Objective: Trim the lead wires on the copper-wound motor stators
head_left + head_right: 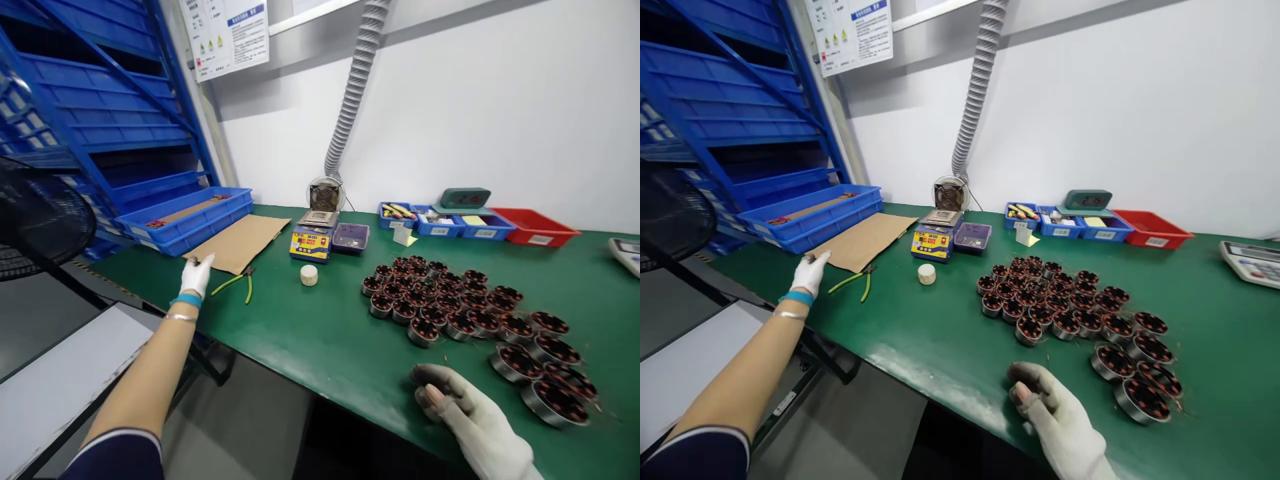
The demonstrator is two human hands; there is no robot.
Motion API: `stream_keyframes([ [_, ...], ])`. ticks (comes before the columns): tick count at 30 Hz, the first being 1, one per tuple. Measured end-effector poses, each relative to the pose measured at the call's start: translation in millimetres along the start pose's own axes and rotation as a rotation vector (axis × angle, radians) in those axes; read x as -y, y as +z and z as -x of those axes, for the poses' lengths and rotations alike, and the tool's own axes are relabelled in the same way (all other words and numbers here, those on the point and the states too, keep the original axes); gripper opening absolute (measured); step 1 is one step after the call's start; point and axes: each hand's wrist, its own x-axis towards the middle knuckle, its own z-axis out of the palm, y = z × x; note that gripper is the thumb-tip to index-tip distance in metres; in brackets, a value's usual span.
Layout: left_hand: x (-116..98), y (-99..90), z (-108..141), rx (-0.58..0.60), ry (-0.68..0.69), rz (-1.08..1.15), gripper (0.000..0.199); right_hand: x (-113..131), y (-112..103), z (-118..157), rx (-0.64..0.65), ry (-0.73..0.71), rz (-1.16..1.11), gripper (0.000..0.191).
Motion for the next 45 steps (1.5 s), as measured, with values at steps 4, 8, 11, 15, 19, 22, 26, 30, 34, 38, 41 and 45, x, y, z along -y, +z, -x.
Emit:
stream_keyframes([
  [4, 11, 19.8, 94, 0.261, 0.212, -0.133, 0.054, -1, -2, 1, 0.041, -0.17, 0.358, 0.034],
  [8, 14, 44.7, 191, 0.809, 0.899, -0.278, 0.063, 0, 5, 10, -0.024, -0.462, 0.663, 0.027],
  [11, 2, 77.1, 230, 0.937, 1.16, -0.295, 0.078, -3, -1, 17, -0.213, -0.68, 0.759, 0.04],
  [15, -21, 138.0, 260, 0.973, 1.31, -0.316, 0.088, -9, -46, 17, -0.671, -0.529, 0.868, 0.083],
  [19, -36, 189.0, 296, 1.002, 1.37, -0.274, 0.097, -11, -104, -4, -0.745, 0.003, 0.901, 0.128],
  [22, -36, 213.0, 317, 1.04, 1.326, -0.245, 0.1, -7, -124, -32, -0.45, 0.103, 0.924, 0.138],
  [26, -32, 224.2, 318, 1.053, 1.241, -0.225, 0.099, -3, -119, -64, -0.24, 0.007, 0.921, 0.134],
  [30, -36, 224.1, 304, 1.051, 1.213, -0.166, 0.1, -10, -111, -83, -0.196, -0.126, 0.931, 0.126],
  [34, -36, 234.4, 272, 1.067, 1.192, -0.209, 0.095, -10, -87, -110, -0.23, -0.125, 0.946, 0.12],
  [38, -29, 229.2, 234, 0.997, 1.179, -0.402, 0.094, 2, -37, -120, -0.161, -0.225, 0.926, 0.116],
  [41, -22, 218.3, 220, 0.944, 1.203, -0.392, 0.102, 7, -17, -125, -0.159, -0.268, 0.894, 0.121],
  [45, -17, 198.3, 233, 0.779, 1.309, -0.34, 0.107, 7, -42, -125, -0.438, -0.39, 0.741, 0.111],
])
